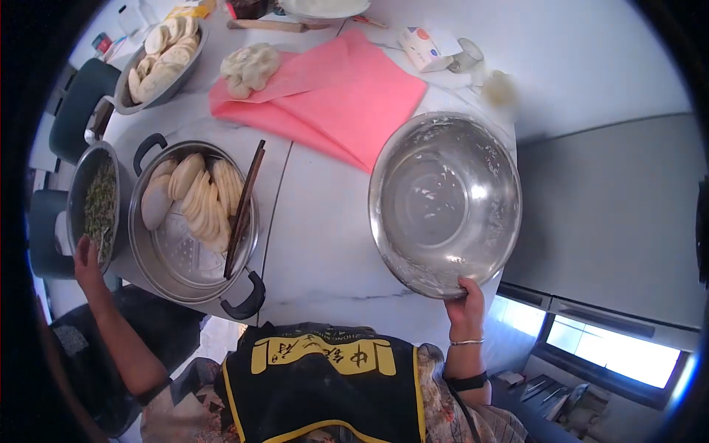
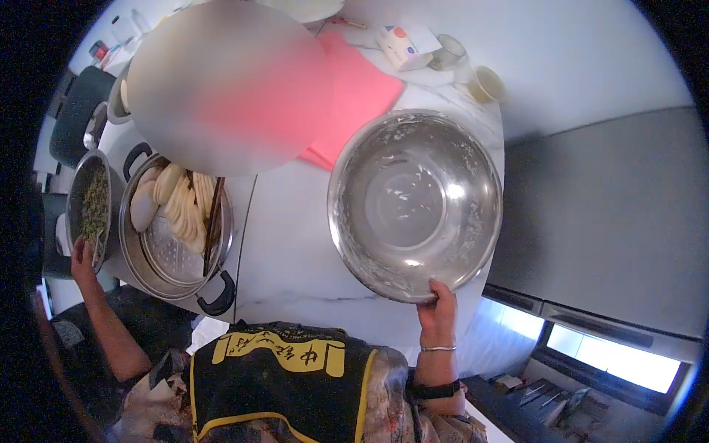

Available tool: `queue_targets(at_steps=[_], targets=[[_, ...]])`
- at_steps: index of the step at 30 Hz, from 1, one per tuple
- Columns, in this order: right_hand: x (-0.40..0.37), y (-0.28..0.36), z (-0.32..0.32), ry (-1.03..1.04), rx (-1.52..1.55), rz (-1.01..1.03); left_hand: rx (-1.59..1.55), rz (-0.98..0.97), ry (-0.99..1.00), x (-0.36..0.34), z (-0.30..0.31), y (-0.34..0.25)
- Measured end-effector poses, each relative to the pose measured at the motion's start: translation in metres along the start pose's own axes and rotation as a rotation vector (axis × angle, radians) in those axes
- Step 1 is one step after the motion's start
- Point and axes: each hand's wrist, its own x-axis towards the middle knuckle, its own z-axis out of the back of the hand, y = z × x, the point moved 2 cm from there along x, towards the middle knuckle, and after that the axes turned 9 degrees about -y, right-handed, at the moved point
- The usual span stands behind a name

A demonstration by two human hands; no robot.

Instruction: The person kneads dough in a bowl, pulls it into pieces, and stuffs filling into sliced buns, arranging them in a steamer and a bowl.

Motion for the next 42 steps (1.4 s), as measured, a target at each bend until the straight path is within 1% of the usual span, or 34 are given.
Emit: queue_targets(at_steps=[4,7,8,10,11,12,13,14,15,16,17,18,19,21,24,25,28,30,31,32,33,34,35,36,37,38,39,41,42], targets=[[0.007,-0.004,0.010,0.008,-0.007,-0.014,0.013,0.010,0.009,-0.005,-0.007,-0.013],[0.005,-0.002,0.007,0.041,-0.008,-0.007,-0.073,-0.041,0.049,0.003,-0.010,0.003],[0.004,-0.001,0.006,0.059,-0.012,-0.005,-0.061,-0.012,0.085,0.001,-0.011,0.001],[0.011,0.004,0.017,0.004,-0.013,-0.029,-0.029,0.053,0.138,-0.007,-0.013,-0.009],[0.018,0.001,0.023,-0.002,-0.026,-0.065,-0.023,-0.013,0.136,-0.011,-0.019,0.004],[0.029,0.000,0.033,0.065,-0.058,-0.016,-0.006,-0.080,0.115,-0.011,-0.019,0.009],[0.015,0.002,0.021,0.029,-0.068,-0.037,0.323,-0.065,0.115,-0.027,-0.017,-0.034],[0.016,0.000,0.021,0.118,-0.068,0.014,0.177,-0.083,0.076,-0.050,-0.022,-0.059],[0.006,0.004,0.012,0.150,-0.110,-0.005,0.151,-0.121,0.039,-0.064,-0.023,-0.081],[0.011,0.003,0.014,0.181,-0.100,0.009,0.177,-0.092,0.029,-0.062,-0.025,-0.080],[0.011,0.003,0.015,0.193,-0.074,-0.046,0.014,-0.150,-0.005,-0.057,-0.032,-0.056],[0.007,0.005,0.004,0.192,-0.047,-0.091,0.056,-0.176,-0.041,-0.060,-0.034,-0.056],[0.003,0.009,-0.004,0.162,-0.136,-0.035,0.090,-0.196,-0.060,-0.063,-0.040,-0.058],[-0.016,0.015,-0.020,0.081,-0.292,0.098,0.015,-0.165,0.064,-0.074,-0.045,-0.077],[-0.020,0.013,-0.024,0.112,-0.241,0.077,-0.004,-0.244,0.081,-0.089,-0.049,-0.092],[-0.017,0.013,-0.021,0.124,-0.210,0.046,-0.021,-0.232,0.093,-0.091,-0.050,-0.095],[-0.021,0.012,-0.024,0.100,-0.260,0.109,-0.044,-0.209,0.118,-0.093,-0.052,-0.094],[-0.018,0.011,-0.014,0.130,-0.210,0.085,-0.012,-0.205,0.131,-0.092,-0.053,-0.086],[-0.014,0.009,-0.006,0.139,-0.181,0.074,-0.014,-0.213,0.107,-0.092,-0.050,-0.085],[0.006,0.006,0.001,0.249,-0.098,-0.067,-0.021,-0.226,0.092,-0.092,-0.047,-0.084],[0.009,0.002,0.005,0.339,0.000,-0.183,-0.050,-0.244,0.105,-0.091,-0.051,-0.081],[0.019,0.001,0.015,0.227,0.014,-0.126,-0.020,-0.303,0.074,-0.089,-0.052,-0.062],[0.022,-0.001,0.021,0.247,-0.098,-0.018,-0.051,-0.249,0.107,-0.088,-0.052,-0.063],[0.021,-0.002,0.025,0.156,-0.122,-0.002,-0.085,-0.085,0.141,-0.091,-0.050,-0.066],[0.026,-0.001,0.035,0.077,-0.116,0.050,-0.109,-0.068,0.163,-0.088,-0.047,-0.065],[0.006,0.002,0.024,0.057,-0.046,0.025,-0.116,-0.065,0.182,-0.092,-0.043,-0.073],[0.008,0.000,0.028,-0.040,0.067,0.007,-0.213,-0.079,0.191,-0.080,-0.040,-0.038],[-0.008,0.012,0.027,-0.055,0.117,0.102,-0.110,-0.049,0.211,-0.108,-0.034,-0.092],[-0.002,-0.001,0.029,-0.073,0.139,0.144,-0.066,-0.006,0.224,-0.102,-0.042,-0.089]])
